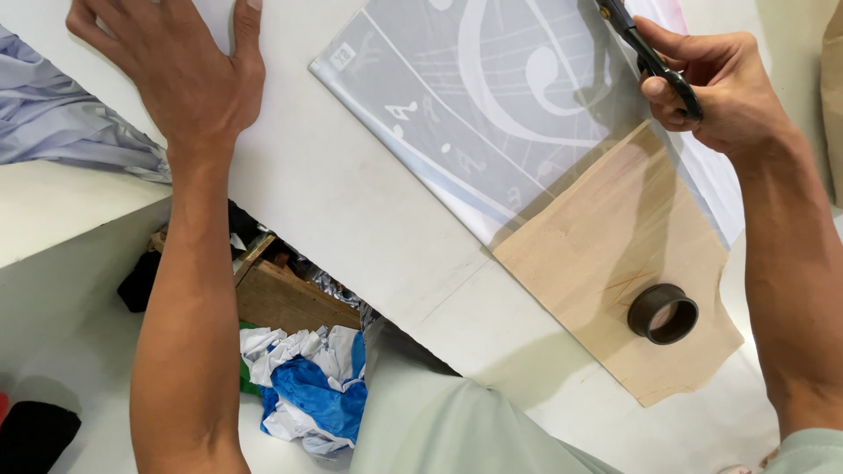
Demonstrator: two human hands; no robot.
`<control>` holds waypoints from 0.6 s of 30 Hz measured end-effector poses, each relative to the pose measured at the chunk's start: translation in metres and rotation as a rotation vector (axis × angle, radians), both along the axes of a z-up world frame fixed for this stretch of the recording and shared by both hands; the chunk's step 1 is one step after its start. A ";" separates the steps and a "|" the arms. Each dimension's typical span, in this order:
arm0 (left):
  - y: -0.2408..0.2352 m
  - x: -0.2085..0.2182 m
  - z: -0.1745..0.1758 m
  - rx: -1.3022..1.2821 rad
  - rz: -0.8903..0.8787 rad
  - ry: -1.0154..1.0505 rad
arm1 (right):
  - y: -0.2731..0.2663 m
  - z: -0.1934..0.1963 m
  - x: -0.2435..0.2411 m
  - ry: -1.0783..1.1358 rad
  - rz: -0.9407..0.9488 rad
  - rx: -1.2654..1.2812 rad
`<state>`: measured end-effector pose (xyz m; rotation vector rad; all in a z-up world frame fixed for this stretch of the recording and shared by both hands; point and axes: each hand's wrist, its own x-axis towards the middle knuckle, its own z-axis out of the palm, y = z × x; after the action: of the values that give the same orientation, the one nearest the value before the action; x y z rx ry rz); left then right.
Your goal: The person is preparing fabric for a garment by placing a paper pattern on it, using a tape roll as a weight, marking the outline with a tool, and cutting the fabric with scissors.
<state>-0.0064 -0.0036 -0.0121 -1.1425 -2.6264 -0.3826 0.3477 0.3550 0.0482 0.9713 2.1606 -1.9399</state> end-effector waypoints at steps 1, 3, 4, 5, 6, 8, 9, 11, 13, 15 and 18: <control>0.000 0.000 0.000 -0.012 -0.009 0.020 | 0.001 -0.001 -0.001 0.000 -0.041 -0.021; 0.000 0.000 0.001 -0.024 -0.019 0.039 | 0.001 0.000 -0.006 0.001 -0.084 -0.043; 0.000 0.000 0.001 0.007 -0.036 0.065 | 0.000 0.003 -0.009 0.032 -0.054 -0.036; 0.001 0.000 0.002 0.038 -0.055 0.092 | -0.001 0.005 -0.013 0.064 -0.025 -0.029; 0.002 0.001 0.004 0.039 -0.057 0.093 | 0.001 0.002 -0.013 0.065 -0.027 -0.029; 0.004 0.003 0.008 0.036 -0.047 0.113 | 0.007 -0.003 -0.014 0.048 -0.022 -0.034; 0.001 0.000 -0.002 0.036 -0.044 0.112 | 0.006 -0.002 -0.015 0.047 -0.018 -0.034; -0.009 -0.006 -0.022 -0.121 0.051 -0.002 | 0.002 -0.002 -0.018 0.006 -0.018 0.023; -0.005 0.001 -0.012 -0.191 0.124 -0.140 | 0.000 0.001 -0.019 0.000 0.001 0.033; -0.004 0.001 -0.012 -0.253 0.188 -0.274 | -0.001 0.004 -0.020 0.001 0.013 0.050; -0.006 -0.003 -0.023 -0.219 0.140 -0.140 | 0.000 0.009 -0.024 0.025 0.016 0.006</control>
<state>-0.0096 -0.0092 -0.0350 -1.0174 -2.9094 -0.1550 0.3236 0.3547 0.0570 0.9321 2.1814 -1.9500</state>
